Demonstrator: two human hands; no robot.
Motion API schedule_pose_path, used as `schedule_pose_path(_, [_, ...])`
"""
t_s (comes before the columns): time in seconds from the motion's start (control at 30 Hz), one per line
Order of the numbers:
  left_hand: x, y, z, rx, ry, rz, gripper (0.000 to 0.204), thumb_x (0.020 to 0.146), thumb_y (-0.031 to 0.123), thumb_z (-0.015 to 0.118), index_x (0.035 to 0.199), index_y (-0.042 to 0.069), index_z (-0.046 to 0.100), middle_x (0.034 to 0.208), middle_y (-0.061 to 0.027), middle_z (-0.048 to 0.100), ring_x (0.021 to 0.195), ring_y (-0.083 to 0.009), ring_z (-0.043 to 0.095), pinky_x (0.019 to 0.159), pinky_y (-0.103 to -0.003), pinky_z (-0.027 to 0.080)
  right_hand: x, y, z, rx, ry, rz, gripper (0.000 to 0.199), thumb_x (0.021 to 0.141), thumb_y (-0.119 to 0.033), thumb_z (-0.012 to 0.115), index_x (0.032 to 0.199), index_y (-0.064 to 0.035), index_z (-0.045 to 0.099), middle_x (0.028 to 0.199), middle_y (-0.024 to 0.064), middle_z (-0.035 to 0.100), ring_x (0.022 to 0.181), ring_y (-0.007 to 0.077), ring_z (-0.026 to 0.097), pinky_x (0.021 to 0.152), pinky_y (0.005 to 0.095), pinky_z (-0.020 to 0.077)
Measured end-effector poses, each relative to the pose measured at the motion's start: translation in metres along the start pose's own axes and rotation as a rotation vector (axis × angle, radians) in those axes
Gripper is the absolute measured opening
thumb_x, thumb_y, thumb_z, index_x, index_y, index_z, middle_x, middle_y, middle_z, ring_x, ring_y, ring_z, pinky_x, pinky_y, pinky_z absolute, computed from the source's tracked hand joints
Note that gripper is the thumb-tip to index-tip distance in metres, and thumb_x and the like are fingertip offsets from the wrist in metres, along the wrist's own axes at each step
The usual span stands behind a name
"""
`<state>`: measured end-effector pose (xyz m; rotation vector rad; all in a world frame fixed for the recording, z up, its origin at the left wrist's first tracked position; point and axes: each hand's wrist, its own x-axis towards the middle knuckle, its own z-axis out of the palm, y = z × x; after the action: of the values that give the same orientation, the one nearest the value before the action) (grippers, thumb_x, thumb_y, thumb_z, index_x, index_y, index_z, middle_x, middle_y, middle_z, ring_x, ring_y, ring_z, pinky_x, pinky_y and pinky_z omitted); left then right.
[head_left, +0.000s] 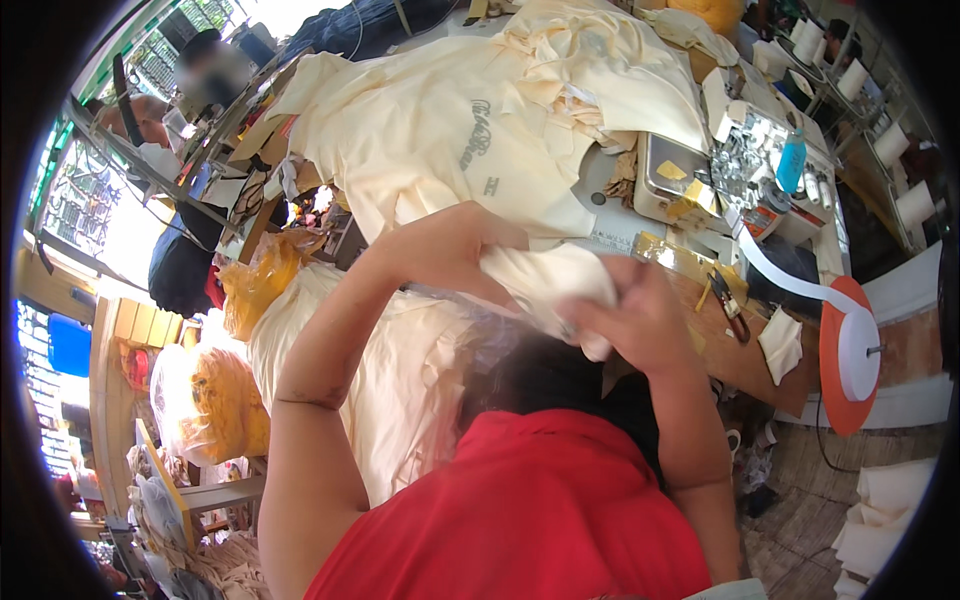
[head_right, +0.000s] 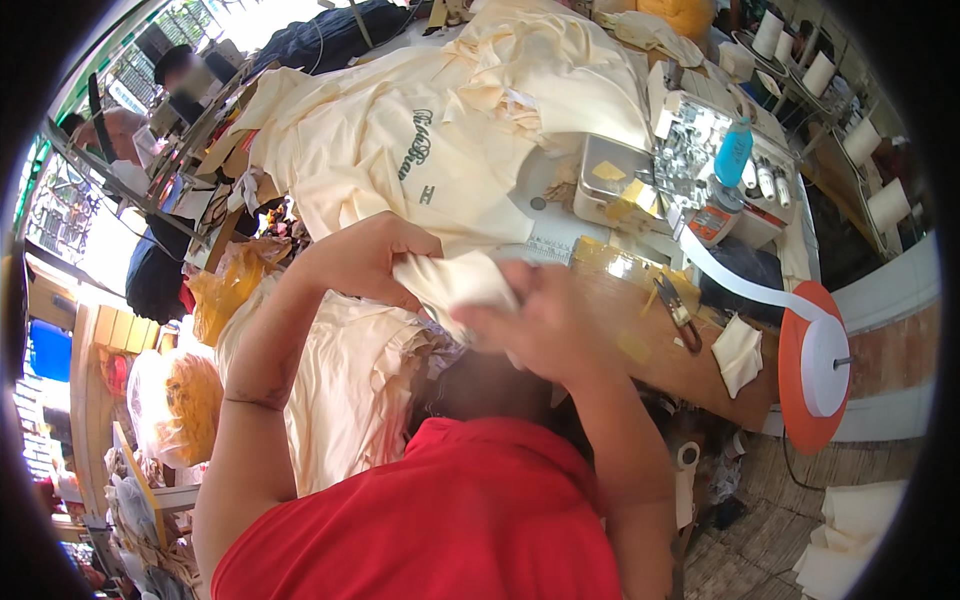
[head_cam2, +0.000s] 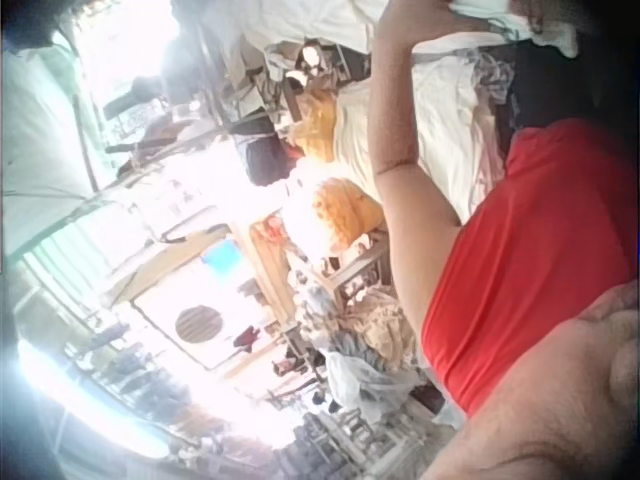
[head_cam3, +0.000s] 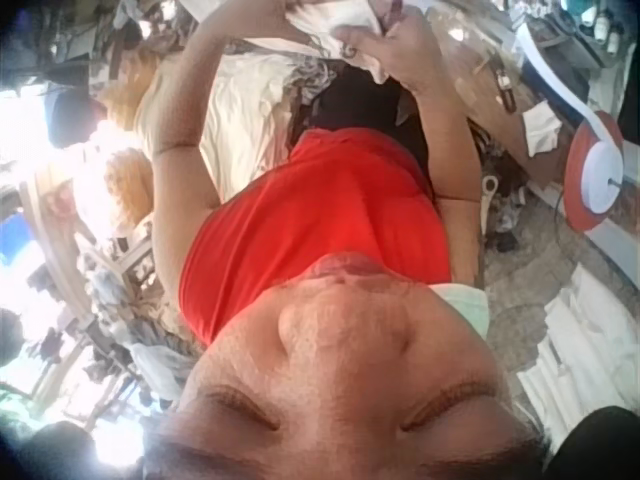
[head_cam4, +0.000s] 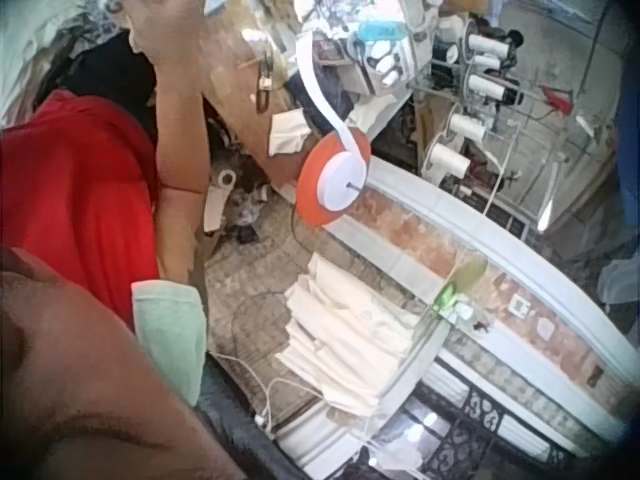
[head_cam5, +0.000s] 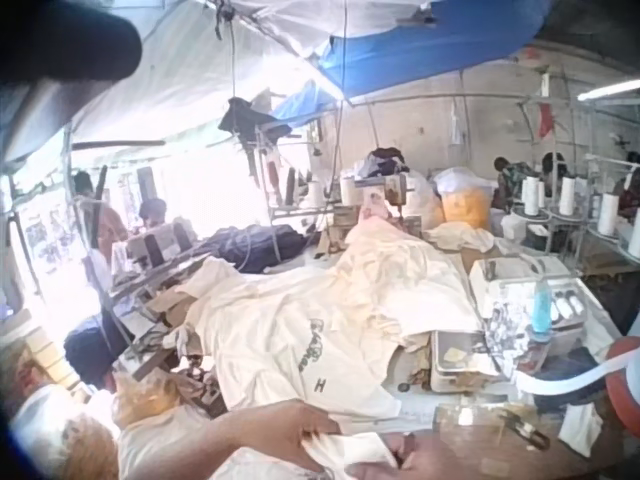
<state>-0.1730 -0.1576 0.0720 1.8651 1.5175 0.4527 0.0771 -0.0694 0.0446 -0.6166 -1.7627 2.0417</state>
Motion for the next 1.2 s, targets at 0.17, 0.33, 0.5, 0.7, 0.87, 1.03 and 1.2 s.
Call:
schedule_pose_path(0.17, [-0.026,-0.010,-0.008,0.157,-0.324,-0.171,0.034,0.077,0.034,0.084,0.089,0.003,0.073,0.077,-0.0125,0.069,0.068,-0.0250,0.065,0.062,-0.038,0.047,-0.077,-0.028,-0.035,-0.017,0.025,-0.048,0.046,0.071,-0.002,0.081,0.114,0.0097,0.068,0.103,0.0125,0.073,0.089,0.0149,0.067,0.077,0.0257,0.0518])
schedule_pose_path(0.33, [-0.052,-0.014,-0.042,0.058,-0.363,-0.117,0.038,0.081,0.035,0.081,0.093,0.001,0.073,0.076,-0.0125,0.069,0.068,-0.0240,0.065,0.064,-0.036,0.048,-0.128,-0.023,-0.086,-0.336,-0.124,0.359,0.025,0.072,-0.001,0.079,0.094,0.0083,0.070,0.100,0.0101,0.071,0.085,0.0111,0.064,0.072,0.0234,0.0470])
schedule_pose_path(0.5, [-0.062,0.009,-0.104,-0.080,-0.039,0.008,0.032,0.075,0.018,0.088,0.092,0.000,0.068,0.082,-0.0066,0.066,0.076,-0.0161,0.061,0.068,-0.032,0.047,-0.149,-0.006,-0.120,-0.265,0.279,-0.258,0.021,0.072,-0.006,0.084,0.075,-0.0001,0.063,0.078,0.0012,0.061,0.067,0.0063,0.053,0.059,0.0254,0.0398])
schedule_pose_path(0.7, [0.056,-0.038,-0.132,0.845,0.823,-0.025,0.040,0.076,0.021,0.074,0.111,0.003,0.068,0.108,-0.0194,0.069,0.102,-0.0374,0.066,0.088,-0.045,0.052,-0.087,-0.003,-0.131,-0.580,0.585,-0.150,0.024,0.075,0.000,0.081,0.084,-0.0041,0.059,0.078,-0.0022,0.055,0.066,0.0022,0.046,0.057,0.0222,0.0349])
schedule_pose_path(0.87, [0.124,0.055,0.004,0.107,0.274,0.416,0.062,0.078,0.047,0.082,0.115,0.001,0.062,0.108,-0.0183,0.065,0.104,-0.0317,0.062,0.099,-0.043,0.046,-0.053,-0.008,-0.057,-0.824,0.453,-0.511,0.015,0.081,0.000,0.076,0.087,-0.0003,0.063,0.082,0.0089,0.062,0.064,0.0194,0.056,0.060,0.0311,0.0431])
schedule_pose_path(1.03, [0.149,0.089,0.011,-0.104,-0.223,0.366,0.058,0.094,0.044,0.070,0.062,0.001,0.050,0.054,-0.0061,0.038,0.054,-0.0148,0.042,0.058,-0.035,0.041,-0.058,-0.017,-0.060,-0.715,0.556,-0.680,0.029,0.081,0.003,0.077,0.105,0.0002,0.064,0.088,0.0067,0.066,0.067,0.0146,0.058,0.061,0.0291,0.0447])
schedule_pose_path(1.2, [0.155,0.109,-0.018,-0.101,0.055,0.624,0.031,0.094,0.024,0.073,0.075,0.001,0.062,0.067,-0.0022,0.053,0.062,-0.0077,0.045,0.056,-0.029,0.038,-0.050,-0.006,-0.072,-0.038,0.550,-0.410,0.057,0.084,0.005,0.076,0.134,0.0026,0.050,0.108,0.0114,0.071,0.092,0.0136,0.068,0.080,0.0258,0.0535])
